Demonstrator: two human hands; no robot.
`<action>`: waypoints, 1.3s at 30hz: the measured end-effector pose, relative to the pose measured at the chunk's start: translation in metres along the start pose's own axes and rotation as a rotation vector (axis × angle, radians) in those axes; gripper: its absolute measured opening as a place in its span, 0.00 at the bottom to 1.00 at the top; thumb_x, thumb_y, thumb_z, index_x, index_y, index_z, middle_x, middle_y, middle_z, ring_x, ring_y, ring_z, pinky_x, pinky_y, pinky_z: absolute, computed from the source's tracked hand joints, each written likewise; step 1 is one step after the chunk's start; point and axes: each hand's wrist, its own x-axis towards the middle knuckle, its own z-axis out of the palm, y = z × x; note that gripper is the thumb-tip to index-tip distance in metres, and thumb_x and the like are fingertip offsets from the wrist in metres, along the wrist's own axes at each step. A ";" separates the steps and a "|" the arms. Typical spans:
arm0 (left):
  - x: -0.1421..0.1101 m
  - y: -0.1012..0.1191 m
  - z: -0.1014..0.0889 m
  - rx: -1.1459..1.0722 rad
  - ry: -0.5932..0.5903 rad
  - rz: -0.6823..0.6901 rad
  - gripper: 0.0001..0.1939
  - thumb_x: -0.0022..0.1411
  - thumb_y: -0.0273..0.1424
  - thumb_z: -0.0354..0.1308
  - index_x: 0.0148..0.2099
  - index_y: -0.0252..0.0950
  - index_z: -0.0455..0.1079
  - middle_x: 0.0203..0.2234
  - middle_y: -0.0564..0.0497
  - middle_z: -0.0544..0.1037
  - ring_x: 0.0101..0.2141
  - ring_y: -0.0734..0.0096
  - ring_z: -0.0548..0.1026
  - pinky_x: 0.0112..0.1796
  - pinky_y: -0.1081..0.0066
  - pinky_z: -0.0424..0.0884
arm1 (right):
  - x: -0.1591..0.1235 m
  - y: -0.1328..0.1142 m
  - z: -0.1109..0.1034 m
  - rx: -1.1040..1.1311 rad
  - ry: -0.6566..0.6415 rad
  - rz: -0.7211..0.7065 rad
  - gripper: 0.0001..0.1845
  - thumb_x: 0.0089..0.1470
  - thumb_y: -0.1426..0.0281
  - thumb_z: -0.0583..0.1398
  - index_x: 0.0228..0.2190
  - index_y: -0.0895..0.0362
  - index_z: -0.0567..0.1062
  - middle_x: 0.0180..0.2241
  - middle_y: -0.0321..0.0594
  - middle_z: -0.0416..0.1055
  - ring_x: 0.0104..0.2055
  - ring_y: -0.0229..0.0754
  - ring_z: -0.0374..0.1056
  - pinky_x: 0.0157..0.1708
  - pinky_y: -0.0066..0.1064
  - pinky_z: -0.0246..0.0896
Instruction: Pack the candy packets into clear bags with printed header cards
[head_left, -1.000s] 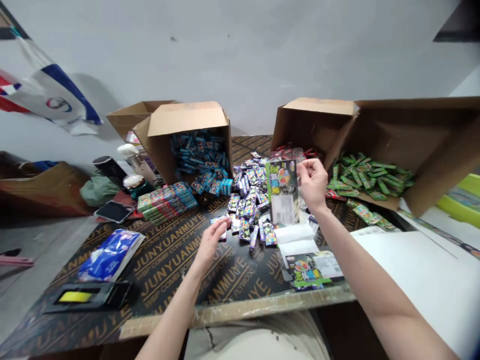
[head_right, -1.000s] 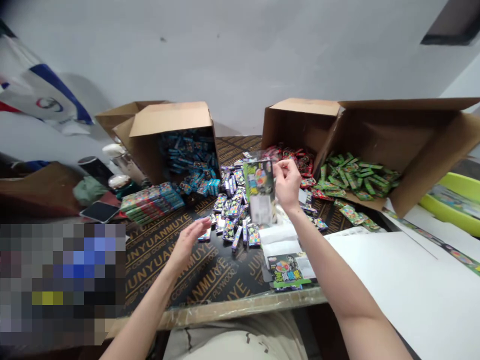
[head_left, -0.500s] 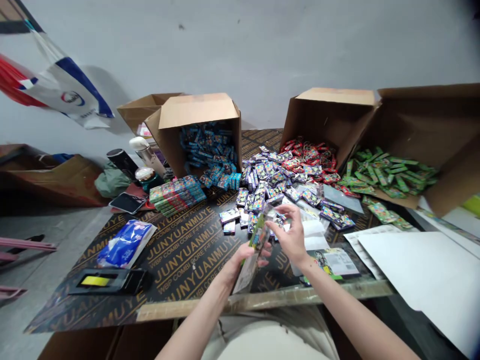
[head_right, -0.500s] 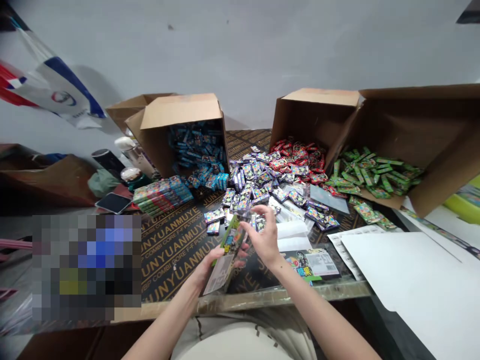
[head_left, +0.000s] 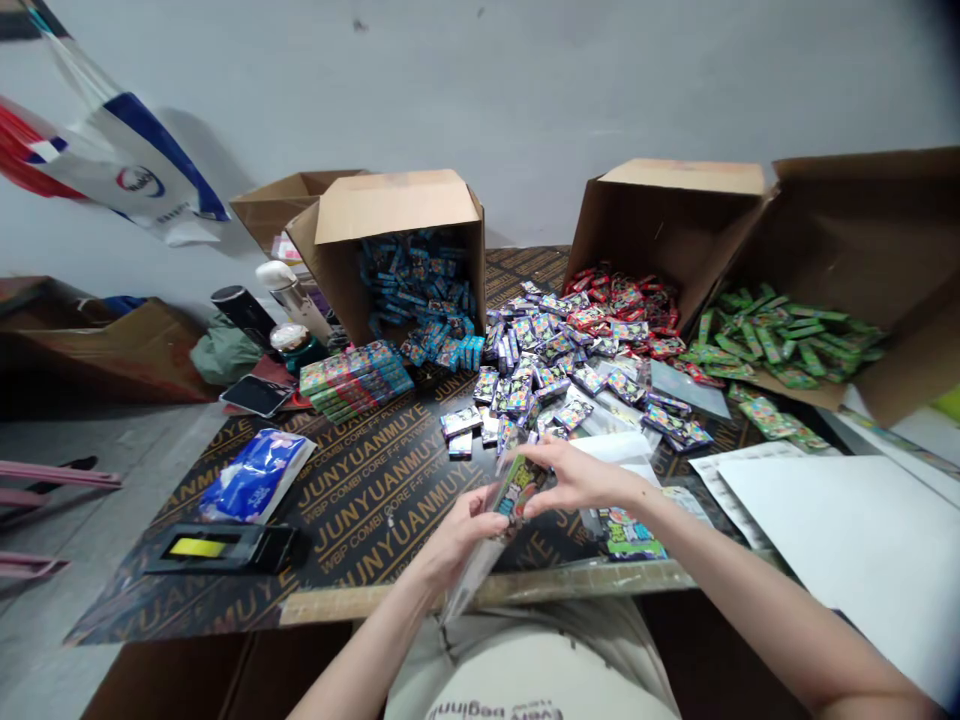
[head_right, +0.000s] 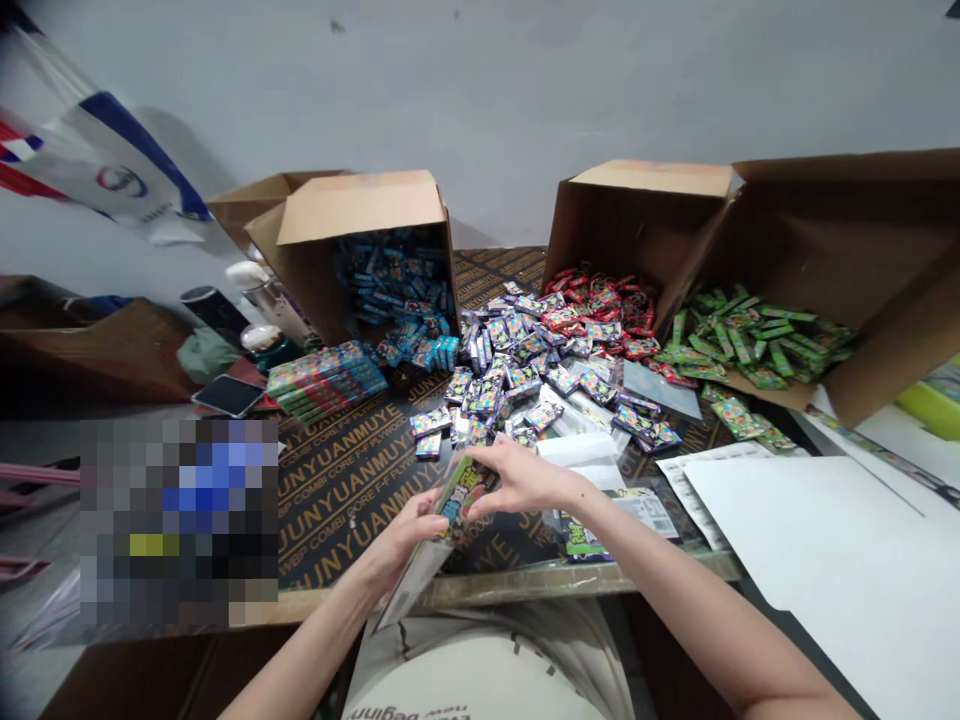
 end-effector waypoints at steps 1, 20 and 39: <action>-0.001 -0.002 0.001 -0.017 0.010 -0.038 0.25 0.46 0.34 0.61 0.48 0.31 0.70 0.35 0.46 0.77 0.35 0.62 0.73 0.42 0.65 0.65 | 0.001 0.000 0.001 0.026 0.005 -0.002 0.26 0.36 0.61 0.67 0.41 0.51 0.73 0.31 0.34 0.74 0.33 0.42 0.64 0.39 0.32 0.55; 0.007 0.006 -0.010 0.448 0.267 0.155 0.20 0.55 0.44 0.54 0.29 0.29 0.71 0.22 0.50 0.73 0.25 0.70 0.69 0.29 0.74 0.66 | -0.008 0.011 0.054 0.840 0.368 0.293 0.16 0.45 0.62 0.63 0.37 0.54 0.73 0.28 0.34 0.71 0.28 0.37 0.66 0.29 0.28 0.61; 0.026 -0.021 0.006 0.353 0.253 0.240 0.19 0.55 0.40 0.55 0.43 0.33 0.72 0.38 0.48 0.77 0.40 0.62 0.72 0.41 0.68 0.67 | 0.011 0.011 0.056 0.951 0.975 0.379 0.06 0.42 0.70 0.55 0.19 0.55 0.72 0.24 0.37 0.71 0.31 0.42 0.66 0.37 0.34 0.61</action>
